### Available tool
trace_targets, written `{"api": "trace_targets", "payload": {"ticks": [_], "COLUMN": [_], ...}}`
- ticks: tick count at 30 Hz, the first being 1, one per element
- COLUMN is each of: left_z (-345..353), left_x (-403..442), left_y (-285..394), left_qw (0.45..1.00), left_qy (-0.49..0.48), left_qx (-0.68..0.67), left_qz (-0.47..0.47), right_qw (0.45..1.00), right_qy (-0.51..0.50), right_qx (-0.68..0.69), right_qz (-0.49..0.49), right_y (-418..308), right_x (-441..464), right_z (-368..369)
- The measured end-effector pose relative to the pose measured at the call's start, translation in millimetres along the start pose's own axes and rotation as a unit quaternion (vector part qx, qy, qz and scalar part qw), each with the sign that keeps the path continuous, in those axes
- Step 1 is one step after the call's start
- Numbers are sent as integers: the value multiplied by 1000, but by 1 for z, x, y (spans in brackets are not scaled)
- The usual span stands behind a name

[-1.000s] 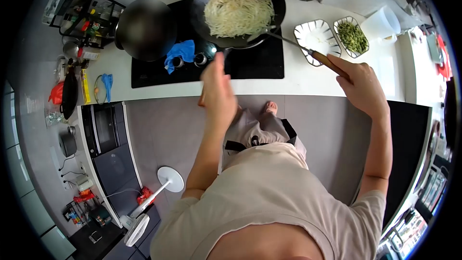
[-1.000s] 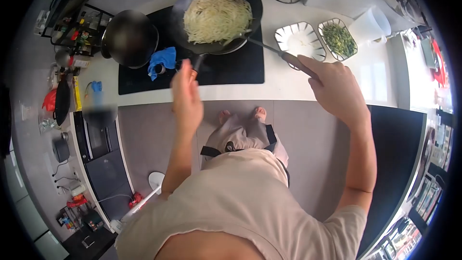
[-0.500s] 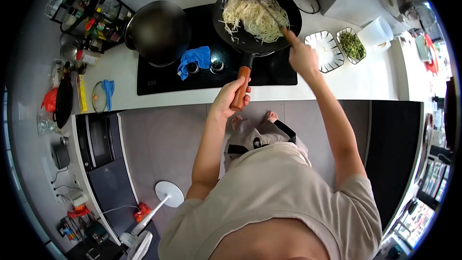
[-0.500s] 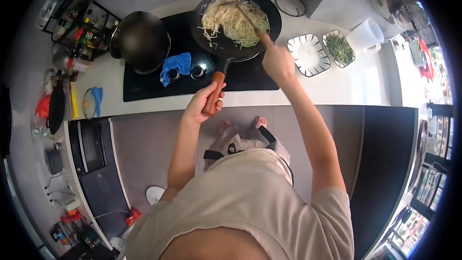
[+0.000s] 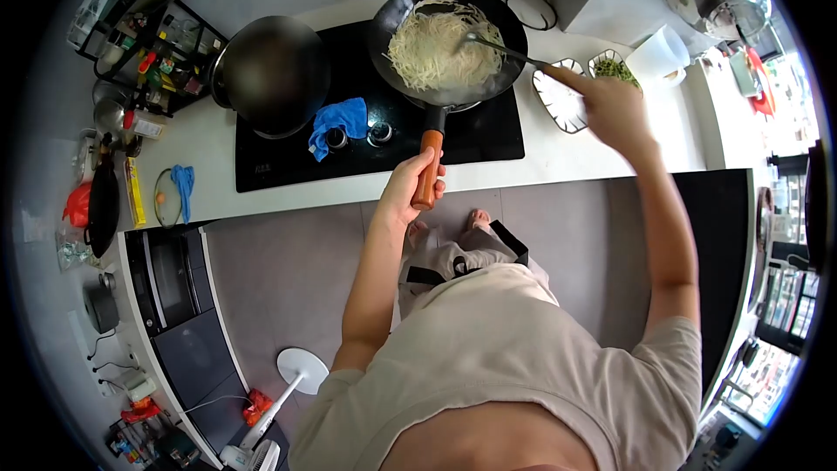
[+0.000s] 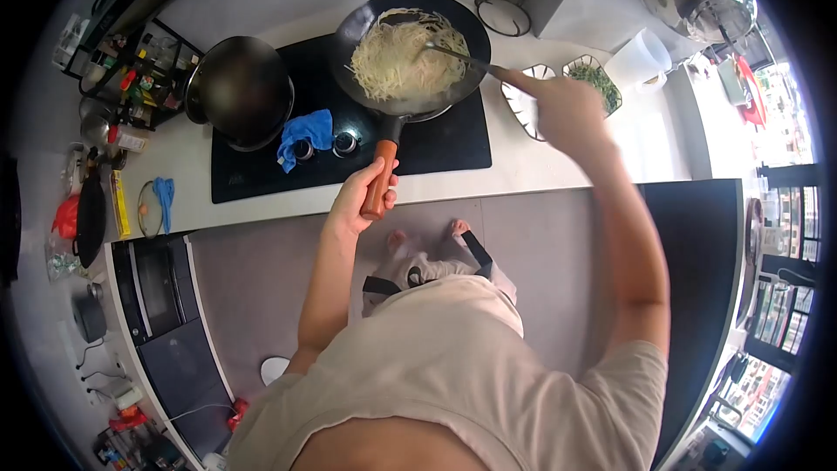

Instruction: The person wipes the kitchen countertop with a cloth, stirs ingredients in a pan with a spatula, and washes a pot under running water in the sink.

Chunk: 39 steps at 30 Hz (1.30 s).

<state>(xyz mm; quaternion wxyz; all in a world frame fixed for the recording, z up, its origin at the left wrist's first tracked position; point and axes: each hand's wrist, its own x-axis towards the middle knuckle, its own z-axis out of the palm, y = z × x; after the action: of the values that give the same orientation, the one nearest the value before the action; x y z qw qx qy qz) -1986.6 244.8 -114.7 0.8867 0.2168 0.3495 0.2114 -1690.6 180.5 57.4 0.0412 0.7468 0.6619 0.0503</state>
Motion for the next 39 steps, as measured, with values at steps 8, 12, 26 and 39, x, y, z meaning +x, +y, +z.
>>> {"api": "trace_targets", "payload": {"ticks": [8, 12, 26, 39], "left_z": [-5, -5, -5, -7], "left_x": [2, 4, 3, 4], "left_y": [-6, -7, -8, -8], "left_qw": [1000, 1000, 999, 999], "left_qy": [-13, -14, -20, -23], "left_qx": [-14, -8, -9, -3], "left_qz": [13, 21, 30, 25], "right_qw": [994, 994, 546, 975], "right_qy": [8, 71, -112, -10], "right_qx": [-94, 75, 717, 220], "right_qz": [-57, -44, 418, 8], "right_y": [15, 10, -24, -77], "right_x": [29, 40, 27, 87], "right_z": [0, 14, -4, 29]}}
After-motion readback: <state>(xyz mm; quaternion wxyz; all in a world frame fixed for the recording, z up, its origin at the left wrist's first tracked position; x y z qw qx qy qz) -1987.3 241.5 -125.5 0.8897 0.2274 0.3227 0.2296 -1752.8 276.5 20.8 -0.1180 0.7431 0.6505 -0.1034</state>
